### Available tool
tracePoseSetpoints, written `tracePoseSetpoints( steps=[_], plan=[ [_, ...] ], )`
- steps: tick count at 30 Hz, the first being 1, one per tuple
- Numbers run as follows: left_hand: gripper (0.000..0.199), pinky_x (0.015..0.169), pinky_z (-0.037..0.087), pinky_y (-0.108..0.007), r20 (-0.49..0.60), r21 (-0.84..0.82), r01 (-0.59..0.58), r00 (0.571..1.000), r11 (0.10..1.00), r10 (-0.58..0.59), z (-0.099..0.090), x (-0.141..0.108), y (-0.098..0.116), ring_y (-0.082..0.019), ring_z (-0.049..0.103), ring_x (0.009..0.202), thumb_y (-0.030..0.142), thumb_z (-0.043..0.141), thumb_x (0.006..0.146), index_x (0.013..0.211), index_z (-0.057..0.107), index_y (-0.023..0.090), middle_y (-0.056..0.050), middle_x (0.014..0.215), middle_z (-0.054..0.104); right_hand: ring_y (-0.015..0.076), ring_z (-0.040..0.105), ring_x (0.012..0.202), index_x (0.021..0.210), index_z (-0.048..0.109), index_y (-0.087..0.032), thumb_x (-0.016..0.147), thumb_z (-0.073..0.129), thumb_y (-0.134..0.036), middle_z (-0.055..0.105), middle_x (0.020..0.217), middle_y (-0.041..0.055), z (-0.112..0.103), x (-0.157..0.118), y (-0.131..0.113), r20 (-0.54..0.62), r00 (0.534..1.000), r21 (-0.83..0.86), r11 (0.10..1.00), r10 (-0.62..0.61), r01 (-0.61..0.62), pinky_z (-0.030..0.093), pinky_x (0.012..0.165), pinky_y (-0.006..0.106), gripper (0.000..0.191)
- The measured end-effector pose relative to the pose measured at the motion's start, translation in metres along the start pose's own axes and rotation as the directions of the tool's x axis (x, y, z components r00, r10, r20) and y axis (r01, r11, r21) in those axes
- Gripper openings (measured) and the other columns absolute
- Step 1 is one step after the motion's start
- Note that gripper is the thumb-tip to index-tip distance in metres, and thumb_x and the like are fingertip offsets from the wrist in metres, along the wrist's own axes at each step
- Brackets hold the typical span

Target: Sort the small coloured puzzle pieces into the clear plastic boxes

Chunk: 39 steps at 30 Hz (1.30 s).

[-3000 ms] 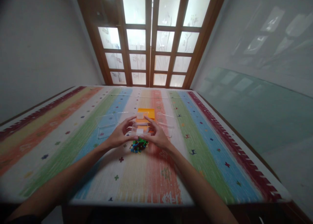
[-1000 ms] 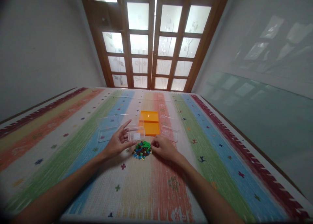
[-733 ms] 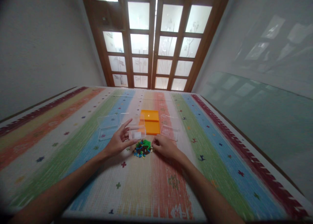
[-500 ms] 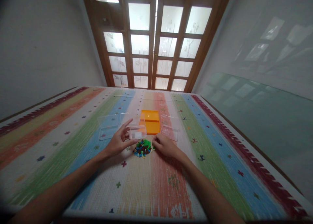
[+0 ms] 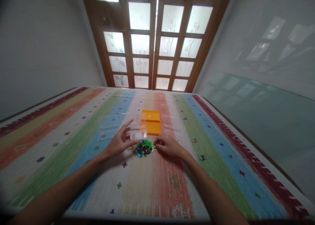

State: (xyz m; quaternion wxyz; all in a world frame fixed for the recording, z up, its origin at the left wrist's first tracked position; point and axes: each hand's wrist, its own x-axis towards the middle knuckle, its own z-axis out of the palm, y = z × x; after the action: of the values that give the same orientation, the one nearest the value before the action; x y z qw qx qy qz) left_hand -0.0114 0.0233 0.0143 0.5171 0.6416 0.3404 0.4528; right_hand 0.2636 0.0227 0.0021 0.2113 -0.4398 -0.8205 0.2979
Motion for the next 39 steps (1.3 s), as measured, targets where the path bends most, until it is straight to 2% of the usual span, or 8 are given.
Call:
tracePoseSetpoints(
  steps=[6, 12, 15, 18, 28, 39],
  plan=[
    [0.099, 0.087, 0.057, -0.038, -0.006, 0.02, 0.009, 1.0, 1.0, -0.009, 0.001, -0.001, 0.001, -0.022, 0.069, 0.099, 0.031, 0.083, 0.075, 0.157, 0.03, 0.026, -0.013, 0.128, 0.063, 0.0159, 0.059, 0.072, 0.092, 0.074, -0.016, 0.086, 0.06, -0.02, 0.07, 0.085, 0.0047, -0.003, -0.002, -0.007, 0.019, 1.0, -0.013, 1.0, -0.022, 0.022, 0.045, 0.067, 0.026, 0.016],
    [0.095, 0.086, 0.057, -0.037, 0.017, 0.034, 0.007, 1.0, 0.999, -0.008, 0.002, -0.002, 0.003, -0.022, 0.068, 0.097, 0.032, 0.081, 0.077, 0.157, 0.03, 0.025, -0.016, 0.132, 0.063, 0.0138, 0.055, 0.067, 0.091, 0.073, -0.016, 0.082, 0.059, -0.013, 0.066, 0.082, 0.0031, -0.005, -0.004, -0.011, 0.052, 0.999, -0.017, 1.0, -0.016, 0.017, 0.044, 0.064, 0.025, 0.018],
    [0.095, 0.088, 0.057, -0.037, 0.002, 0.059, 0.001, 1.0, 0.998, -0.001, 0.003, -0.003, 0.001, -0.022, 0.068, 0.1, 0.032, 0.082, 0.076, 0.156, 0.031, 0.024, -0.016, 0.132, 0.062, 0.0136, 0.055, 0.068, 0.093, 0.073, -0.015, 0.079, 0.057, -0.008, 0.065, 0.084, 0.0037, -0.006, -0.004, -0.011, 0.03, 0.999, -0.037, 0.999, -0.028, 0.029, 0.044, 0.065, 0.025, 0.022],
    [0.095, 0.089, 0.057, -0.038, -0.003, 0.084, -0.002, 1.0, 0.996, 0.002, 0.004, -0.005, -0.002, -0.023, 0.069, 0.1, 0.032, 0.082, 0.076, 0.156, 0.031, 0.024, -0.015, 0.132, 0.061, 0.0145, 0.057, 0.073, 0.091, 0.073, -0.015, 0.081, 0.057, -0.009, 0.064, 0.087, 0.0047, -0.004, -0.004, -0.01, -0.008, 0.999, -0.063, 0.997, -0.048, 0.048, 0.044, 0.068, 0.025, 0.019],
    [0.093, 0.096, 0.054, -0.041, 0.0, 0.144, -0.039, 0.999, 0.989, 0.039, 0.007, -0.01, -0.003, -0.024, 0.069, 0.103, 0.03, 0.078, 0.081, 0.159, 0.027, 0.022, -0.007, 0.102, 0.07, 0.0175, 0.058, 0.08, 0.09, 0.072, -0.017, 0.089, 0.057, -0.016, 0.062, 0.089, 0.0057, 0.008, -0.008, -0.015, -0.055, 0.997, -0.266, 0.963, -0.055, 0.039, 0.042, 0.072, 0.028, 0.014],
    [0.093, 0.094, 0.055, -0.041, -0.017, 0.137, -0.042, 0.999, 0.99, 0.045, 0.007, -0.01, -0.007, -0.023, 0.069, 0.099, 0.032, 0.079, 0.08, 0.159, 0.029, 0.023, -0.009, 0.108, 0.071, 0.0174, 0.057, 0.079, 0.088, 0.065, -0.016, 0.09, 0.055, -0.016, 0.062, 0.09, 0.0069, 0.013, -0.008, -0.021, -0.075, 0.997, -0.298, 0.954, -0.036, 0.012, 0.041, 0.073, 0.029, 0.01]
  ],
)
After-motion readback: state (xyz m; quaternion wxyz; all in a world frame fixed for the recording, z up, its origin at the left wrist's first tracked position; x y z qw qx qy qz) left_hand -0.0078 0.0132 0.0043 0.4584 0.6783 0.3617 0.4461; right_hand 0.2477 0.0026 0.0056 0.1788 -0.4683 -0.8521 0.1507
